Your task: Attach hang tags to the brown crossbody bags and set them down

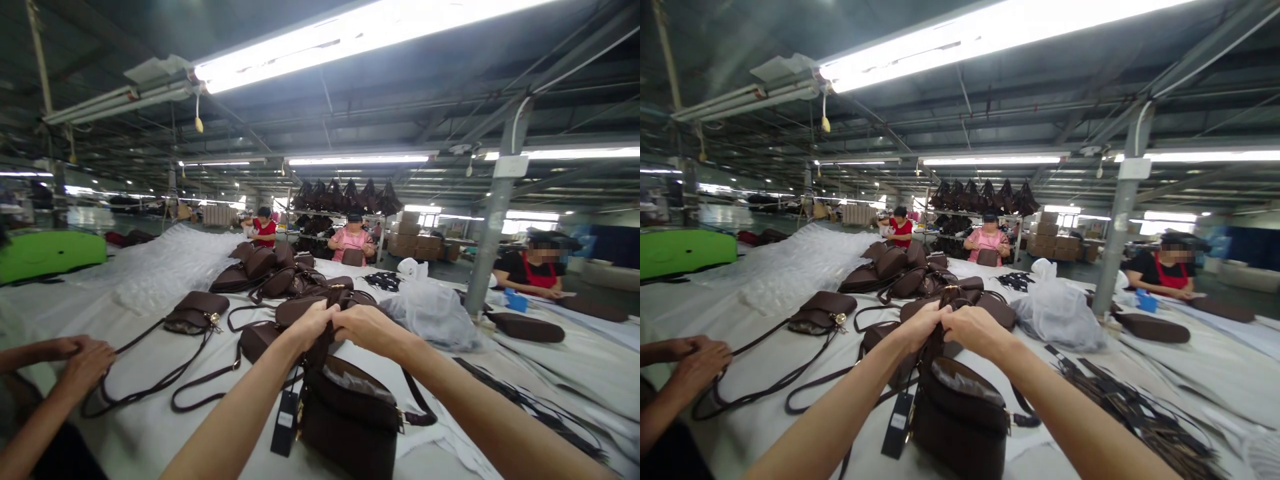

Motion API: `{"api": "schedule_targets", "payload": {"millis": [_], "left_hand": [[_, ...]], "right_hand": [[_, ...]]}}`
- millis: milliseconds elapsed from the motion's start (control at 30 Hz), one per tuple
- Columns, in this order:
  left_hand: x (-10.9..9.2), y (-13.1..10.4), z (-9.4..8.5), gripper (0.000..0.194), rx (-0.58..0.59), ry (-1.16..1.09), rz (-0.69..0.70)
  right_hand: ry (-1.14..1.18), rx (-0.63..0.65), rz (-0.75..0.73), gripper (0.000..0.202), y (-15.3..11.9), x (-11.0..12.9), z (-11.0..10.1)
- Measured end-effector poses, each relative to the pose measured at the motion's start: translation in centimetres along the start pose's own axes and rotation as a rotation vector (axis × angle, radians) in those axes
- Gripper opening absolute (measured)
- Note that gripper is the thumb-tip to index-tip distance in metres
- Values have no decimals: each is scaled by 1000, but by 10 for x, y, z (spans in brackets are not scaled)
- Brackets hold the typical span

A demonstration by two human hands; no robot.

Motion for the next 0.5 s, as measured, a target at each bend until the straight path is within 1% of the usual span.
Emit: {"api": "schedule_targets", "payload": {"millis": [67, 167, 267, 333, 367, 433, 500], "left_hand": [[0, -1, -2, 35, -5, -25, 15], [-4, -2, -19, 31, -67, -97, 53], [-10, -4, -45, 29, -113, -193, 54], [-12, -7, -61, 26, -128, -253, 41], [-12, -9, -66, 25, -139, -280, 37], [-9, -11, -71, 23, -171, -328, 31], [-2, -12, -65, 21, -181, -367, -2]], "right_hand": [[8, -12, 36, 14, -2, -2, -1], [71, -43, 55, 15, -13, -15, 3], [91, -107, 174, 20, -34, -48, 13], [106, -116, 252, 20, -49, -73, 24], [147, -114, 262, 20, -55, -82, 29], [275, -161, 254, 22, -63, -90, 36], [402, -291, 236, 24, -63, -85, 34]]}}
Point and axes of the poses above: each hand's wrist, its own y-axis towards the middle knuckle, its own z-axis out of the palm, x = y × z, the point moved 4 cm from there along y, towards the middle knuckle, and after that the axes turned 2 degrees about y, right-handed, at the moved point
